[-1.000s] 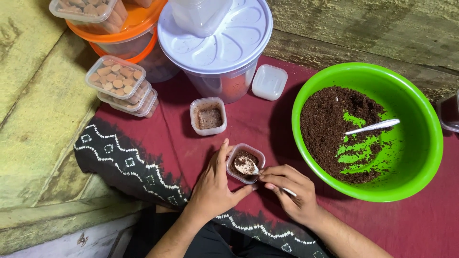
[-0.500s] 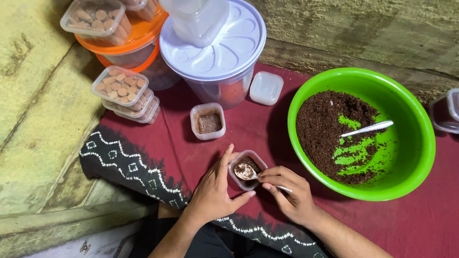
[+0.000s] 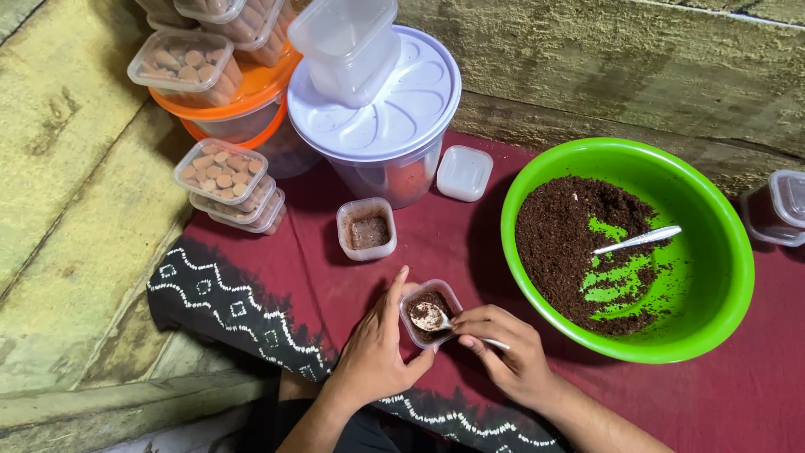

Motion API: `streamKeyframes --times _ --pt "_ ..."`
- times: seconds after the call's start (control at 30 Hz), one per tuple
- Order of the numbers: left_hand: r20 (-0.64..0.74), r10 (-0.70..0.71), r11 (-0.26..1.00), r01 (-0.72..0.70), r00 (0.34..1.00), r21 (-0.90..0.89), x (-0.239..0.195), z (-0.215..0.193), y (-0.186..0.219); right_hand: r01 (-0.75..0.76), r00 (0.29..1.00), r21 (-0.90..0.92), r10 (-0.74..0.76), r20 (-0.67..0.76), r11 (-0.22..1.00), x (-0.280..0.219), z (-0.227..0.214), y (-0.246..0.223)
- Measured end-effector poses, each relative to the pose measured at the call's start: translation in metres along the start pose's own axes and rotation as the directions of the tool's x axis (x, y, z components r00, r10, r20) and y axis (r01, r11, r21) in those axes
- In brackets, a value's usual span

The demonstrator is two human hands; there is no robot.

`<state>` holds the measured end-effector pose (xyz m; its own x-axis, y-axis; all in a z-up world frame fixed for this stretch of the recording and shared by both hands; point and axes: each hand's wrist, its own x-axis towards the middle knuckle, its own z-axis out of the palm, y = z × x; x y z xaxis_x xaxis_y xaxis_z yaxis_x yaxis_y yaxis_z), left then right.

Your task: The person scoops dark soil from a large green bowl using a spoon and transfers it into small plastic containers. They repeatedly fill the containers and use the spoon to level the soil inside.

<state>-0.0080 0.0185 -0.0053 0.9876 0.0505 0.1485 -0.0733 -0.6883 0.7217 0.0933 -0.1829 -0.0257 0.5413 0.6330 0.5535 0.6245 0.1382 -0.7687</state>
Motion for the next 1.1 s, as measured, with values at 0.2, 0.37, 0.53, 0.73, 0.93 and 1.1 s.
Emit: streamKeyframes --times 0.2,0.37,0.53,0.73,0.93,1.1 --pt "-0.012 -0.117 0.992 0.116 0.993 -0.044 -0.002 0.004 -0.003 -0.014 0.998 0.031 0.016 -0.055 0.999 -0.002 0.001 0.002" --pt "-0.030 0.027 0.998 -0.029 0.999 -0.060 -0.002 0.001 -0.004 0.015 1.000 -0.005 -0.015 -0.028 1.000 -0.001 0.000 -0.001" --pt "0.040 -0.002 0.987 0.008 0.999 -0.162 -0.001 -0.002 -0.003 0.032 0.992 -0.021 -0.034 -0.124 0.999 -0.005 0.000 0.000" --pt "0.031 -0.021 0.984 0.027 0.999 -0.175 0.000 0.000 -0.004 -0.020 0.998 -0.015 0.019 -0.064 1.000 -0.001 0.001 -0.001" --pt "0.039 -0.207 0.970 0.210 0.978 -0.122 -0.001 0.008 -0.005 -0.016 1.000 -0.058 0.015 -0.016 0.998 -0.002 0.001 0.000" --pt "-0.014 -0.081 0.995 0.082 0.997 0.053 -0.001 0.016 -0.013 -0.005 1.000 -0.041 0.004 -0.017 0.999 -0.003 0.001 0.000"
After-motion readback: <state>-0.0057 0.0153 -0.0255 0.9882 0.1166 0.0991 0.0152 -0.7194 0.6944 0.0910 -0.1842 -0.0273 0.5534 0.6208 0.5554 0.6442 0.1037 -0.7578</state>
